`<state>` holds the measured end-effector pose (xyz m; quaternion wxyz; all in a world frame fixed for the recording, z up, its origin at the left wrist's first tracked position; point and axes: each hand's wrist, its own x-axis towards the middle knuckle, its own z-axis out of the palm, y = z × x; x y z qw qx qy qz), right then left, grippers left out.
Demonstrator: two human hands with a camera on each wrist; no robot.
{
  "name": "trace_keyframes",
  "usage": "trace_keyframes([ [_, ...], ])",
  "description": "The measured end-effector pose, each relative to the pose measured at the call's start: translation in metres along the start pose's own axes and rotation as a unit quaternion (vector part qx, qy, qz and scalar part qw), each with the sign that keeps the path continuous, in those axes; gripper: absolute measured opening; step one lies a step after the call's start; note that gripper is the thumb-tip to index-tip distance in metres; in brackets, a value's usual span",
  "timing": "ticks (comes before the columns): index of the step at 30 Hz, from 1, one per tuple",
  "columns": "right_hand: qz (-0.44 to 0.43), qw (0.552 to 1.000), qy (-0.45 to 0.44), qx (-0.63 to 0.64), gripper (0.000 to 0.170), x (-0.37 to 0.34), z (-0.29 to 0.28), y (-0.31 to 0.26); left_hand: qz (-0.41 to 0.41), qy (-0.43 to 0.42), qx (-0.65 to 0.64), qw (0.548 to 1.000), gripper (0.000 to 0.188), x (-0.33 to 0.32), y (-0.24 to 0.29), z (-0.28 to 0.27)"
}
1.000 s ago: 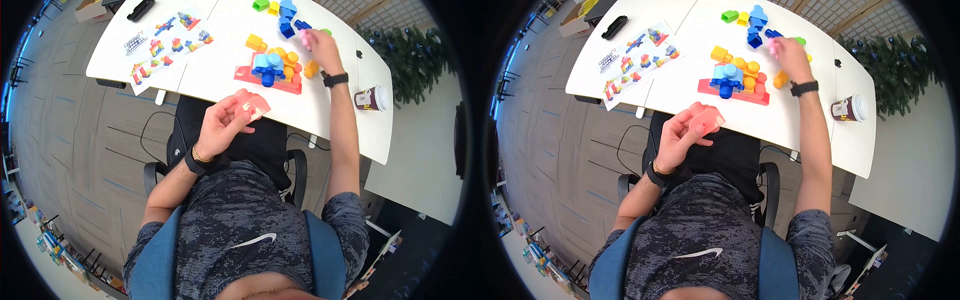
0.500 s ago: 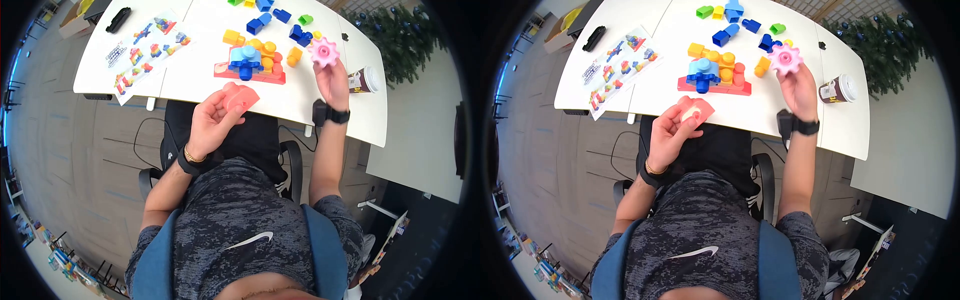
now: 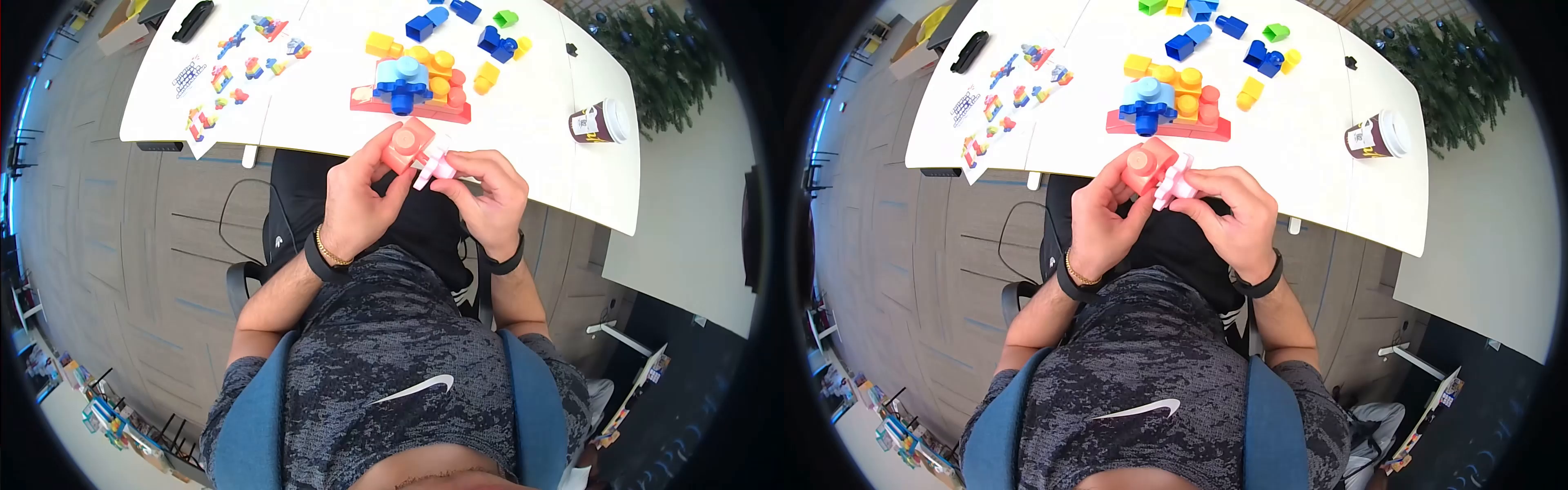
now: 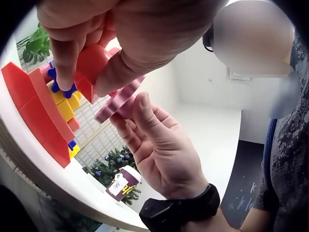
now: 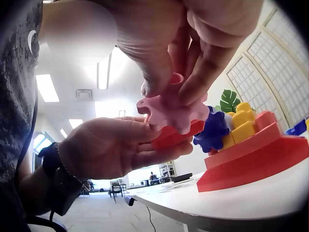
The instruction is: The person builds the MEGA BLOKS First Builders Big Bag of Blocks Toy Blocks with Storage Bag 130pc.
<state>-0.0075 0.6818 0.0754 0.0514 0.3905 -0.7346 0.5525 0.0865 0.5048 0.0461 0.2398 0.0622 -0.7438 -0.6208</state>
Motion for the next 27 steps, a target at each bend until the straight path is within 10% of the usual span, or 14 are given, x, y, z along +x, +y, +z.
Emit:
trace_keyframes([
  [27,0.076,0.981,0.032,0.176,0.033,-0.022,0.017,0.017,0.03,0.01,0.131,0.991,0.067,-0.009,0.006,-0.005],
])
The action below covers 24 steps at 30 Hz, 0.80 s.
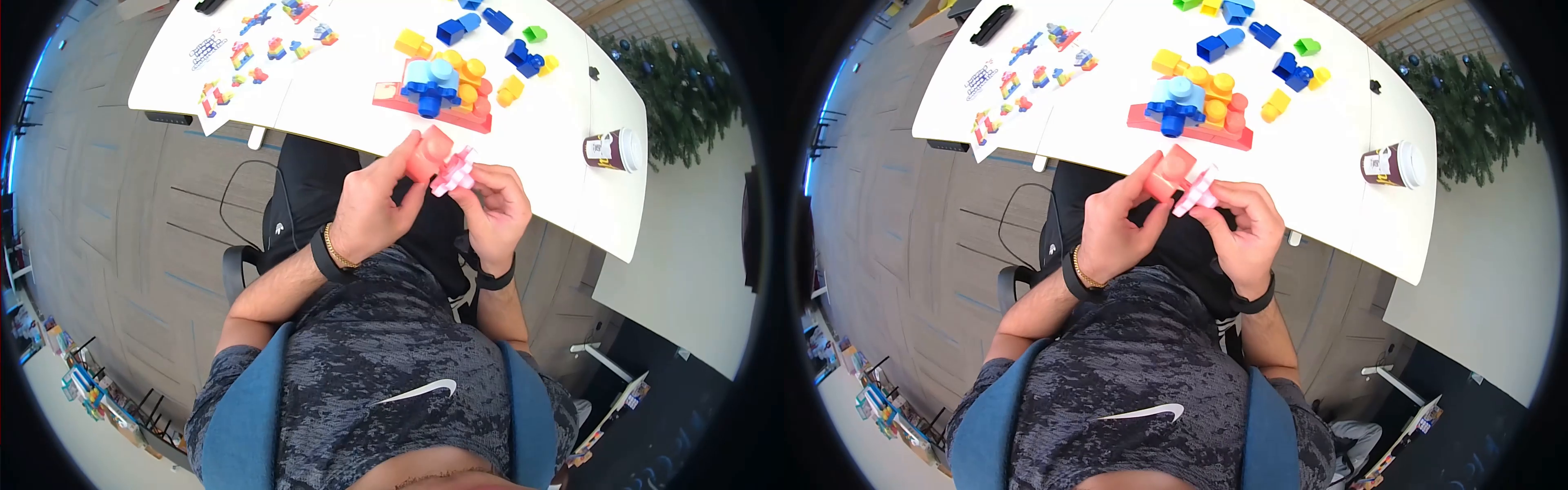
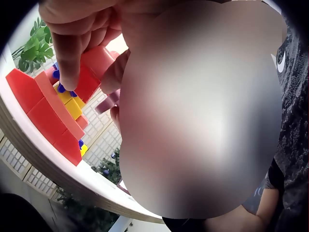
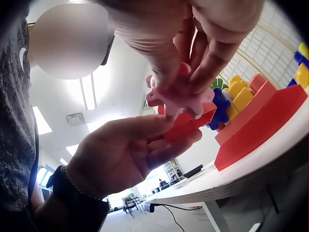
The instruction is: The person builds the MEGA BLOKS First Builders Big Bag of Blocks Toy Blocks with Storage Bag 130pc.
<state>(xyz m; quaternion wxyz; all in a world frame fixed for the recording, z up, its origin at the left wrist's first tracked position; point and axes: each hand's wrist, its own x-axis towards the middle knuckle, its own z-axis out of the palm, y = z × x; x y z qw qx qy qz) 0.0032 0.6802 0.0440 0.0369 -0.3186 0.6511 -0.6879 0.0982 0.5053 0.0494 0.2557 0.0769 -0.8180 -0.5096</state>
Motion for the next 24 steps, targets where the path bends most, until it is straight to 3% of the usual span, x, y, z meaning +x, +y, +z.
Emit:
trace_keyframes([
  [3,-0.008,1.0,-0.007,0.03,0.033,-0.001,0.0,0.004,-0.033,0.001,-0.001,0.999,0.067,-0.002,-0.001,0.005],
  [15,0.012,0.999,0.005,0.048,0.033,-0.007,-0.004,0.009,0.046,0.002,0.055,0.997,0.073,-0.001,0.002,0.008],
  [24,0.014,1.0,0.016,0.019,0.03,-0.01,-0.004,0.005,0.022,-0.093,0.034,0.995,0.076,-0.006,0.001,-0.003],
])
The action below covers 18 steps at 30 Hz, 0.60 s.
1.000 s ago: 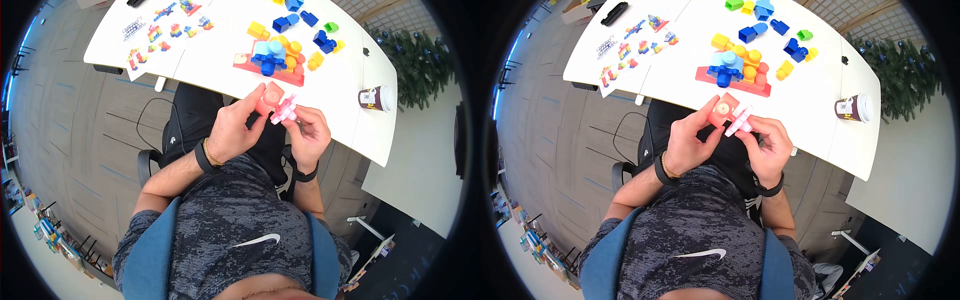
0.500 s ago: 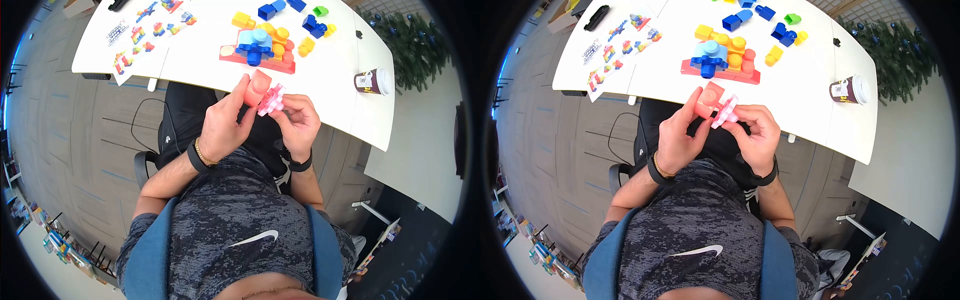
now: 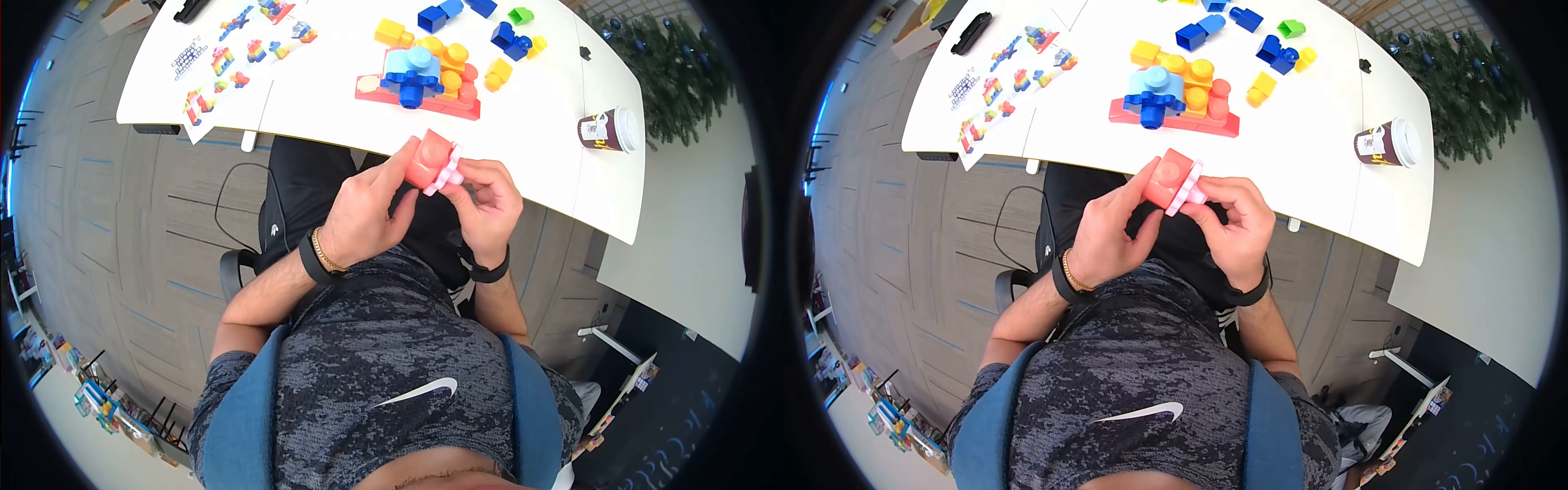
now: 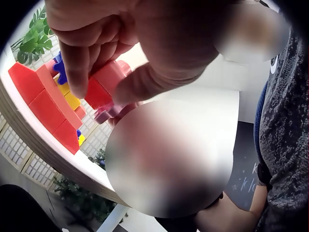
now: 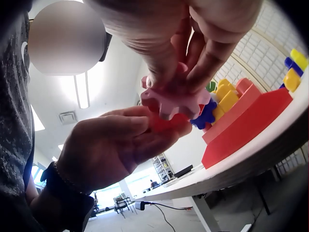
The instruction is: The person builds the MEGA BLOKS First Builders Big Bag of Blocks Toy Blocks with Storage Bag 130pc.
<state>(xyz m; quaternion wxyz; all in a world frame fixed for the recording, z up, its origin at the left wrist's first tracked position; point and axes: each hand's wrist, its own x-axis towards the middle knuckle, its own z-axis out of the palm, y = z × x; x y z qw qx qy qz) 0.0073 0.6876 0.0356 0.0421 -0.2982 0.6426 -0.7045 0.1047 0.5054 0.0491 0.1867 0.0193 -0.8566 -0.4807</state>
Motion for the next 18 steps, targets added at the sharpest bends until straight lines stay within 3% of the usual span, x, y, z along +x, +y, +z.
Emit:
trace_keyframes([
  [3,-0.019,0.997,-0.02,-0.071,0.029,0.003,-0.01,-0.004,0.042,-0.006,-0.04,0.998,0.083,0.003,0.002,0.001],
  [5,-0.016,0.991,-0.097,-0.086,0.03,0.001,-0.012,-0.004,0.081,0.042,-0.062,0.994,0.088,0.006,0.001,0.005],
  [7,-0.009,0.989,-0.107,-0.104,0.03,0.002,-0.014,-0.003,0.097,0.059,-0.042,0.993,0.082,0.01,0.001,0.009],
  [10,0.073,0.986,-0.141,0.045,0.037,0.013,-0.018,-0.016,0.104,0.087,-0.081,0.987,0.069,0.017,-0.002,0.009],
  [13,0.032,0.987,-0.158,0.013,0.044,0.017,-0.028,-0.015,0.082,0.038,-0.098,0.991,0.065,0.021,-0.001,0.009],
  [14,0.031,0.984,-0.168,-0.041,0.065,0.021,-0.032,-0.018,0.094,0.029,-0.079,0.992,0.063,0.025,-0.001,0.006],
  [15,0.03,0.985,-0.167,-0.04,0.065,0.027,-0.034,-0.022,0.096,0.029,-0.078,0.992,0.063,0.03,-0.003,0.004],
  [17,-0.06,0.95,-0.175,-0.25,0.089,0.05,-0.029,-0.05,0.083,-0.07,-0.156,0.982,0.064,0.036,-0.004,0.002],
  [18,-0.071,0.949,-0.204,-0.228,0.099,0.053,-0.035,-0.046,0.061,-0.071,-0.198,0.976,0.065,0.037,-0.001,0.005],
])
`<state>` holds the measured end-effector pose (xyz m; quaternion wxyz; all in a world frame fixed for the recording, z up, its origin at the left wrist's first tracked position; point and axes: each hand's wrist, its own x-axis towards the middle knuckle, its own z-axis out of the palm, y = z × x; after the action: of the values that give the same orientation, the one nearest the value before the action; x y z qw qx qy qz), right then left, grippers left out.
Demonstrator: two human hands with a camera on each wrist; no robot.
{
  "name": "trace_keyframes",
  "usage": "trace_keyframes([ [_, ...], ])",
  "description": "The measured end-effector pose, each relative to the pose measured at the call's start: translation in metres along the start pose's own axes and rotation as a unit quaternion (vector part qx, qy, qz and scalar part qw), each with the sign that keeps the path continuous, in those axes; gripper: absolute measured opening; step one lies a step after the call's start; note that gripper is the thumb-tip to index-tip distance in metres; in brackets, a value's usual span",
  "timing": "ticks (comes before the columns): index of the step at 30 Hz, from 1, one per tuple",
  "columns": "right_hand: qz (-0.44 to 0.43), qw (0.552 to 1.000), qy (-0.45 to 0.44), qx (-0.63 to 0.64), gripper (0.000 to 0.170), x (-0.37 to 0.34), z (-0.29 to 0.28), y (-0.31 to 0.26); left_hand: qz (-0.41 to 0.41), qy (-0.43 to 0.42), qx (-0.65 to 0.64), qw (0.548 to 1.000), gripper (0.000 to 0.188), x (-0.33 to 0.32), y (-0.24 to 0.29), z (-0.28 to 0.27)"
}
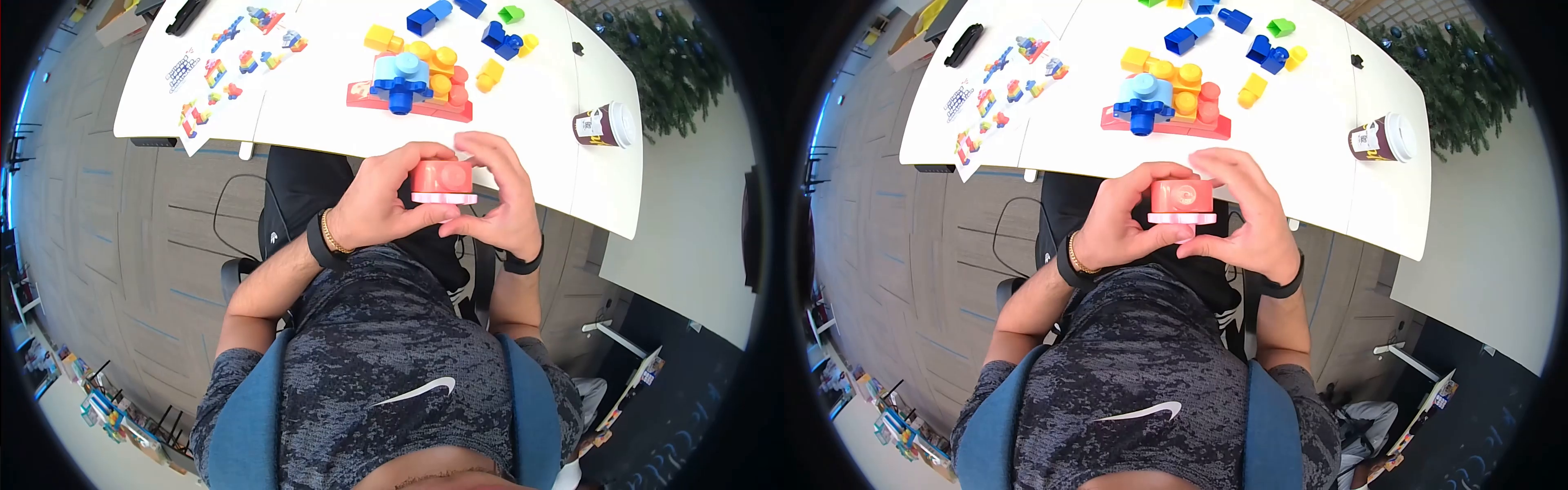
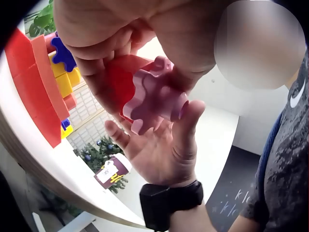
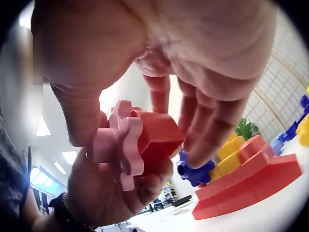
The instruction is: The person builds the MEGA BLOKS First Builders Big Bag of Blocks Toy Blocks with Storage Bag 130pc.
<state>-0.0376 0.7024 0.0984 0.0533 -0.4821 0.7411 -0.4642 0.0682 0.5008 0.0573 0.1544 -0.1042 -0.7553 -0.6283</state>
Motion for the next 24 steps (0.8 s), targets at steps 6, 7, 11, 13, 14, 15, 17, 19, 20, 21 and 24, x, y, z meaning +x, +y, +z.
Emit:
trace_keyframes([
  [6,-0.015,0.996,0.005,0.092,0.071,0.017,-0.015,0.02,-0.007,0.099,-0.088,0.991,0.087,0.008,0.012,0.011],
  [7,-0.013,0.993,0.013,0.113,0.071,0.022,-0.02,0.026,-0.006,0.098,-0.087,0.991,0.087,0.01,0.017,0.006],
  [11,-0.027,0.989,0.092,0.115,0.079,0.041,-0.027,0.055,0.013,0.134,0.068,0.989,0.071,0.01,0.02,-0.017],
  [13,-0.051,0.993,0.082,0.062,0.077,0.059,-0.03,0.063,0.089,0.162,0.172,0.967,0.061,0.016,0.016,-0.037],
  [14,-0.075,0.994,0.074,0.005,0.075,0.065,-0.031,0.064,0.118,0.196,0.203,0.952,0.057,0.023,0.012,-0.045],
  [15,-0.076,0.994,0.076,0.005,0.075,0.069,-0.032,0.062,0.094,0.189,0.262,0.942,0.071,0.027,0.01,-0.056],
  [17,-0.088,0.995,0.036,-0.037,0.071,0.076,-0.032,0.059,0.131,0.169,0.299,0.93,0.093,0.046,-0.002,-0.069],
  [19,-0.095,0.994,0.019,-0.051,0.071,0.081,-0.031,0.056,0.122,0.119,0.295,0.94,0.102,0.059,-0.021,-0.078],
  [20,-0.1,0.993,0.004,-0.066,0.071,0.082,-0.03,0.055,0.112,0.068,0.289,0.948,0.111,0.062,-0.029,-0.08],
  [21,-0.101,0.993,0.003,-0.066,0.071,0.082,-0.029,0.055,0.112,0.069,0.289,0.948,0.111,0.065,-0.036,-0.081],
  [24,-0.079,0.993,-0.007,-0.085,0.071,0.082,-0.025,0.059,0.074,-0.004,0.242,0.967,0.107,0.075,-0.044,-0.079],
])
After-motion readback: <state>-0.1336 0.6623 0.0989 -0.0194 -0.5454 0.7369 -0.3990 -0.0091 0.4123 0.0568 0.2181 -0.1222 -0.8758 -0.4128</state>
